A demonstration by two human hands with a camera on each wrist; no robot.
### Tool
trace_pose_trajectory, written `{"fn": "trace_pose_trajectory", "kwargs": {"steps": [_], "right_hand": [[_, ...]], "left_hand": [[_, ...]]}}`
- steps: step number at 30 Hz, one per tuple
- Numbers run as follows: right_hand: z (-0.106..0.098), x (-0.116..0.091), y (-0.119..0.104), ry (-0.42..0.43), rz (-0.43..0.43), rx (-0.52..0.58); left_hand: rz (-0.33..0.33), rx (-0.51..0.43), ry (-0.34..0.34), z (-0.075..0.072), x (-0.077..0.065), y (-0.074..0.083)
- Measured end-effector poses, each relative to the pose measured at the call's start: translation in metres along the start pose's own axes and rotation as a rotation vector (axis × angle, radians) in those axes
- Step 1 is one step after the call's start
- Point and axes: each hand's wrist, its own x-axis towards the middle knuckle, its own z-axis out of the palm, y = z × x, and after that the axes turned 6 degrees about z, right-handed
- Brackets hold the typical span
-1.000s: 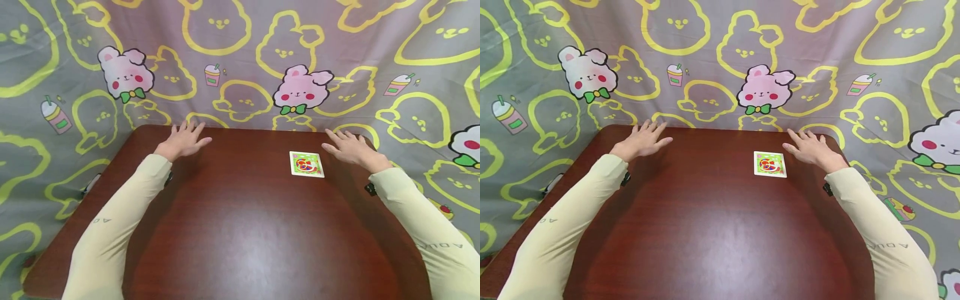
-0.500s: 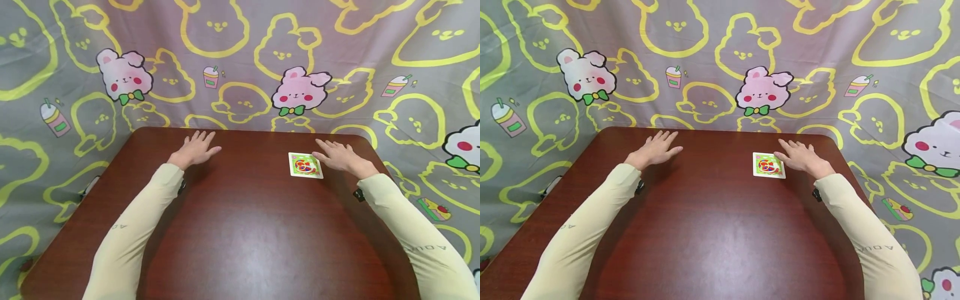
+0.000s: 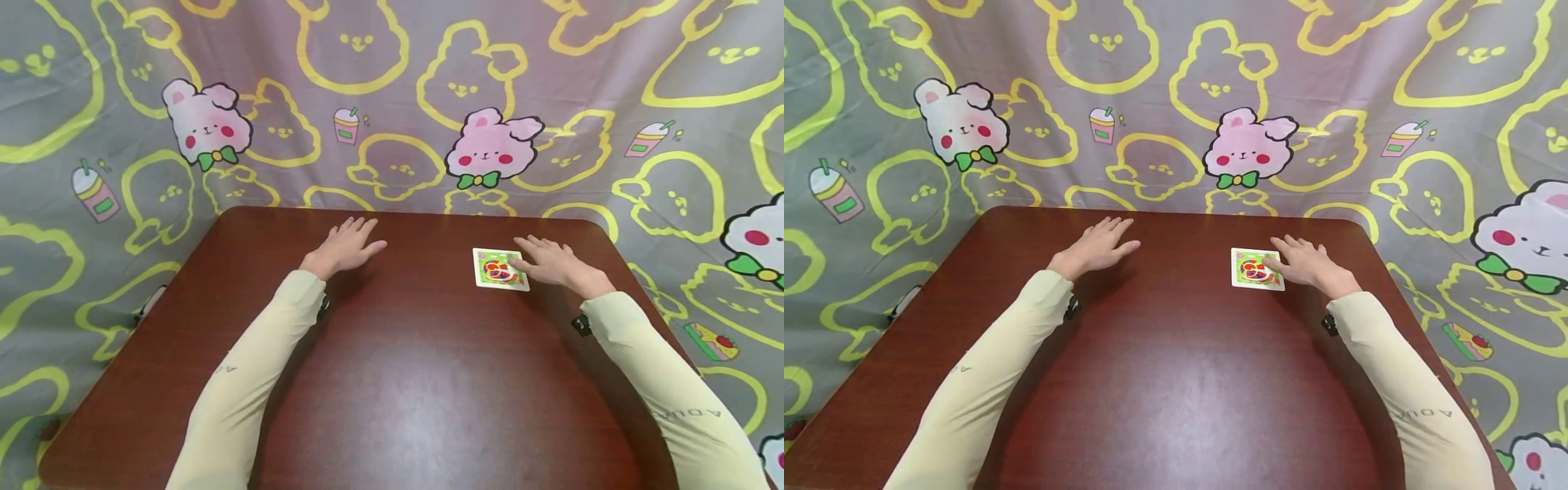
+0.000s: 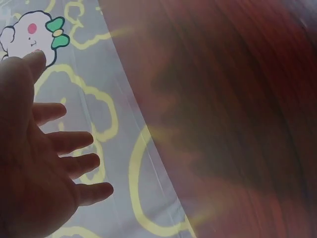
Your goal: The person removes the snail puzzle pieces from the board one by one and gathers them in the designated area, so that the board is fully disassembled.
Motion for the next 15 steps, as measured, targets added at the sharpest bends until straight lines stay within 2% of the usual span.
{"fn": "trace_pose_trajectory", "kwargs": {"steps": [6, 15], "right_hand": [[0.002, -0.002, 0.007, -0.011, 0.021, -0.004], [0.012, 0.003, 0.002, -0.037, -0.01, -0.028]], "left_hand": [[0.016, -0.026, 0.011, 0.001, 0.01, 0.012], [0.031, -0.064, 0.035, 0.007, 0.013, 0.027]]}}
